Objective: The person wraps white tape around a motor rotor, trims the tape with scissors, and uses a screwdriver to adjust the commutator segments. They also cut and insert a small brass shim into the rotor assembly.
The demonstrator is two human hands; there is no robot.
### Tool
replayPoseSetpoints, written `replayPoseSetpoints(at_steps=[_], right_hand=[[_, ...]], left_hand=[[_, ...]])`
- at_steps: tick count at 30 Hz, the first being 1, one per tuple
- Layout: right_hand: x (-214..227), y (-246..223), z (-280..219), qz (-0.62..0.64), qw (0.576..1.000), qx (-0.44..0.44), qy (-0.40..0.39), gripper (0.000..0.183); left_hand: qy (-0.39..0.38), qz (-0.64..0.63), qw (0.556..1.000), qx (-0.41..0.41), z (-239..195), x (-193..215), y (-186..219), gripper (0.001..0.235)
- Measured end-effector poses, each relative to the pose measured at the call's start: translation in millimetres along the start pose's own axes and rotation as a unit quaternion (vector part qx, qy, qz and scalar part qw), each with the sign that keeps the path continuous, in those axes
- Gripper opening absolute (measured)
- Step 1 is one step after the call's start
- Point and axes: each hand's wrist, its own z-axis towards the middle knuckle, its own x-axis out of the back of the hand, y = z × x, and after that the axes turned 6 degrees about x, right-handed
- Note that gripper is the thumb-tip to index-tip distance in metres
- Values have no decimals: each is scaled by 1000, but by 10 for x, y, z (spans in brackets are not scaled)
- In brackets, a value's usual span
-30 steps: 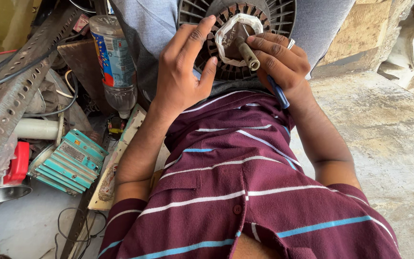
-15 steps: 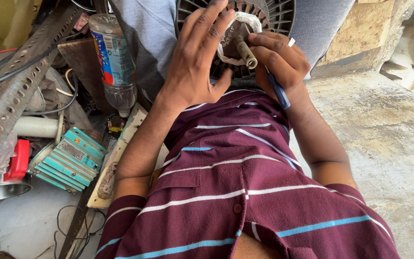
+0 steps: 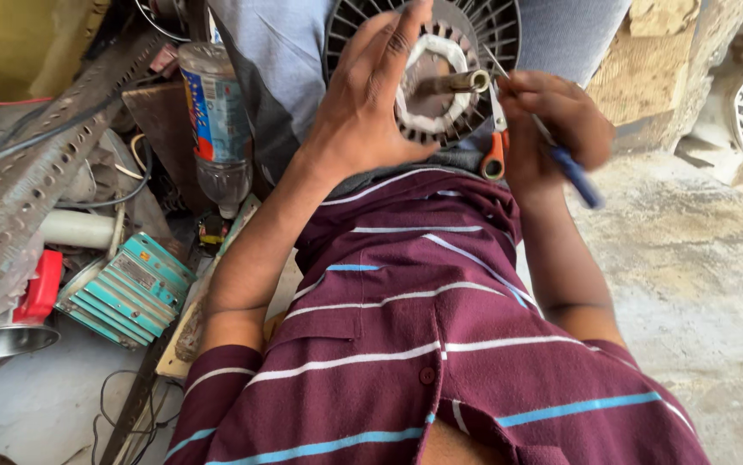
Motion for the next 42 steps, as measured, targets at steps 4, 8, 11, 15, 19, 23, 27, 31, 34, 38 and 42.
replayPoseSetpoints(at_steps=[4, 8, 11, 15, 19, 23, 27, 31, 34, 38, 42], right_hand=[[150, -40, -137, 111, 986, -78, 101, 24], [298, -37, -75, 154, 981, -83, 90, 28], [365, -238, 49, 212, 973, -84, 35, 29], [439, -579, 240, 211, 973, -68, -58, 27], [495, -706, 459, 154, 972, -38, -174, 20], [468, -753, 637, 75, 967, 5, -243, 9], [461, -760, 753, 66, 963, 56, -257, 21], [465, -716, 844, 71, 949, 54, -302, 19], [450, -743, 898, 56, 946, 61, -313, 16], [386, -790, 983, 20, 951, 97, -293, 15], [355, -801, 1026, 54, 965, 60, -249, 10]], left_hand=[[-28, -106, 994, 0, 5, 257, 241, 148], [-32, -172, 984, -42, -16, 352, 384, 153], [-22, -186, 979, -84, 26, 367, 461, 161], [-77, -178, 980, -45, 32, 476, 533, 156], [-110, -220, 967, -64, 42, 523, 555, 143], [-121, -271, 954, -32, 37, 524, 554, 149], [-133, -243, 961, -20, 22, 555, 579, 141], [-144, -247, 958, -10, 22, 558, 589, 131], [-147, -267, 952, 12, 29, 533, 596, 130], [-146, -264, 953, 7, 20, 541, 604, 122], [-139, -268, 953, 0, 45, 566, 597, 117]])
